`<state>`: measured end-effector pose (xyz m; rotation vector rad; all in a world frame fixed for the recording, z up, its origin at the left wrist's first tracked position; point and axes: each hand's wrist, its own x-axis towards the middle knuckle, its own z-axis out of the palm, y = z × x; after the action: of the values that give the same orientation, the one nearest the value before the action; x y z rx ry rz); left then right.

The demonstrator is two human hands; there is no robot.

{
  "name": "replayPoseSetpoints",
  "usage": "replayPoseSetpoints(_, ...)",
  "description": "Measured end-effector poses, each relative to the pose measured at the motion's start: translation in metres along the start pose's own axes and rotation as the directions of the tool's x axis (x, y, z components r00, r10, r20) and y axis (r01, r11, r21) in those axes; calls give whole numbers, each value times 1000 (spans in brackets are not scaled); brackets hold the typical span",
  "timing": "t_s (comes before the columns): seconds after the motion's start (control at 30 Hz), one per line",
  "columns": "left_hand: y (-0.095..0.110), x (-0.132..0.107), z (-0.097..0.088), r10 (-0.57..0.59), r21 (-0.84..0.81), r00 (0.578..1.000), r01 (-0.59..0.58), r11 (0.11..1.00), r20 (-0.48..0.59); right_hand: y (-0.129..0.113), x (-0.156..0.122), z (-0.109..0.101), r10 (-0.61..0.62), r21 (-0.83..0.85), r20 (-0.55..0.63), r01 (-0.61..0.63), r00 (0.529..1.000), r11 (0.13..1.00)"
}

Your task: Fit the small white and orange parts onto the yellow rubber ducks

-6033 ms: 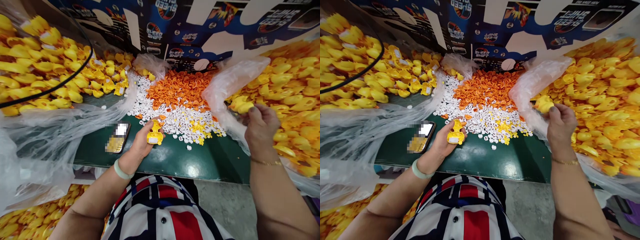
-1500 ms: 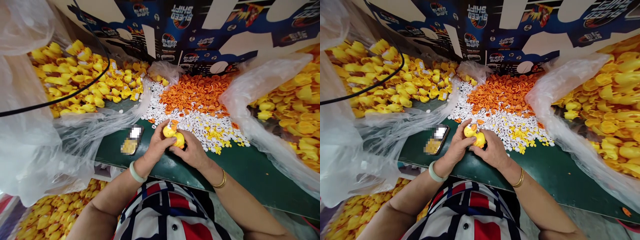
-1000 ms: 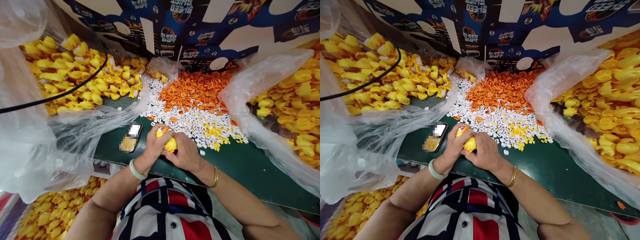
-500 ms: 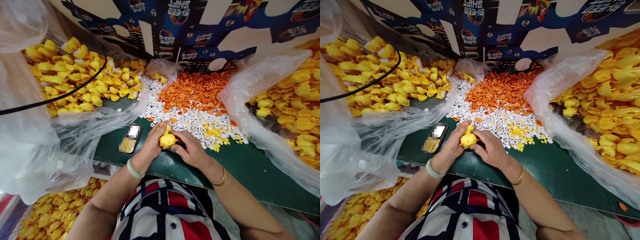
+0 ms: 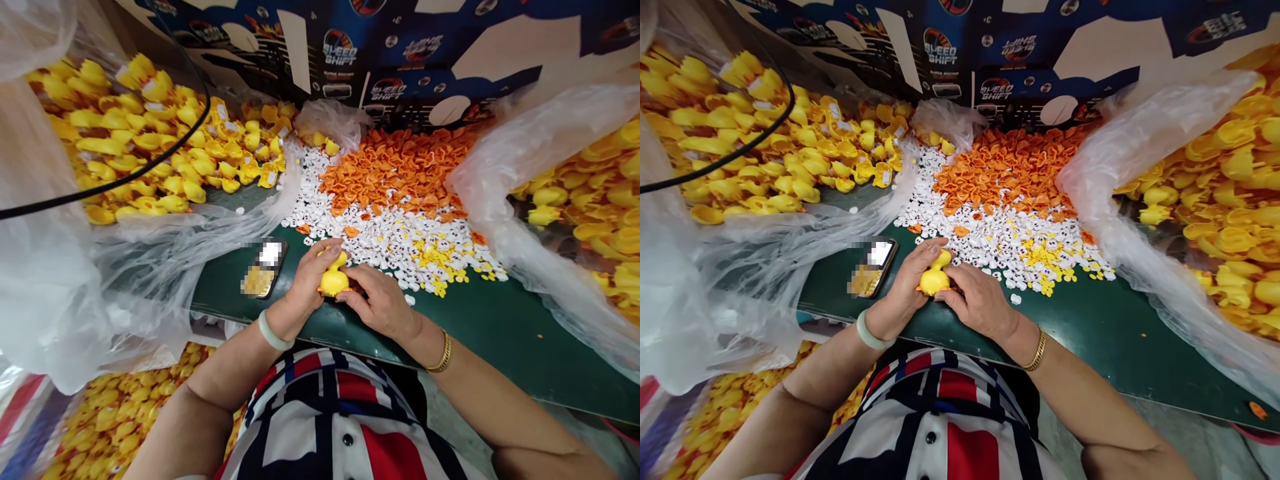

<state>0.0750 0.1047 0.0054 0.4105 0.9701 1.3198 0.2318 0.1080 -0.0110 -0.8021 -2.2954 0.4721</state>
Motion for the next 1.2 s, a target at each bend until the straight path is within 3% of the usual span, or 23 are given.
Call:
replayPoseSetpoints(0.2, -4, -3, -1, 104, -22, 994, -105, 994, -44, 2, 1, 3, -2, 22, 3, 2, 1000, 1000)
replayPoseSetpoints(0.37, -9, -1, 3, 187, -102, 978, -196, 975, -94, 1, 6, -2, 94, 58, 70, -98, 993, 993)
replayPoseSetpoints(0.47, -10, -4, 5, 189, -94, 981, -193, 977, -46, 1, 7, -1, 170, 39, 19, -170, 985, 985)
replayPoseSetpoints(0.6, -8, -8, 2, 155, 92, 986, -160, 983, 60, 1, 5, 1, 228, -40, -32, -229, 973, 973)
replayPoseSetpoints(0.7, -3, -10, -1, 177, 268, 980, -194, 944, 86, 3, 3, -4, 168, -50, -4, -168, 986, 985)
replayPoseSetpoints(0.87, 2, -14, -4, 314, 526, 934, -356, 772, 171, 1, 1, -10, 77, -73, 58, -73, 995, 995)
replayPoseSetpoints(1.03, 0, -20, -8, 388, 620, 891, -445, 646, 236, -9, -5, -2, 45, -104, 31, -41, 999, 994)
replayPoseSetpoints(1.1, -2, -20, -9, 364, 606, 902, -426, 671, 231, -10, -7, 1, 30, -96, 8, -29, 1000, 995)
replayPoseSetpoints(1.2, -3, -17, -8, 298, 521, 936, -351, 778, 187, -6, -7, 3, 25, -74, -45, -28, 999, 997)
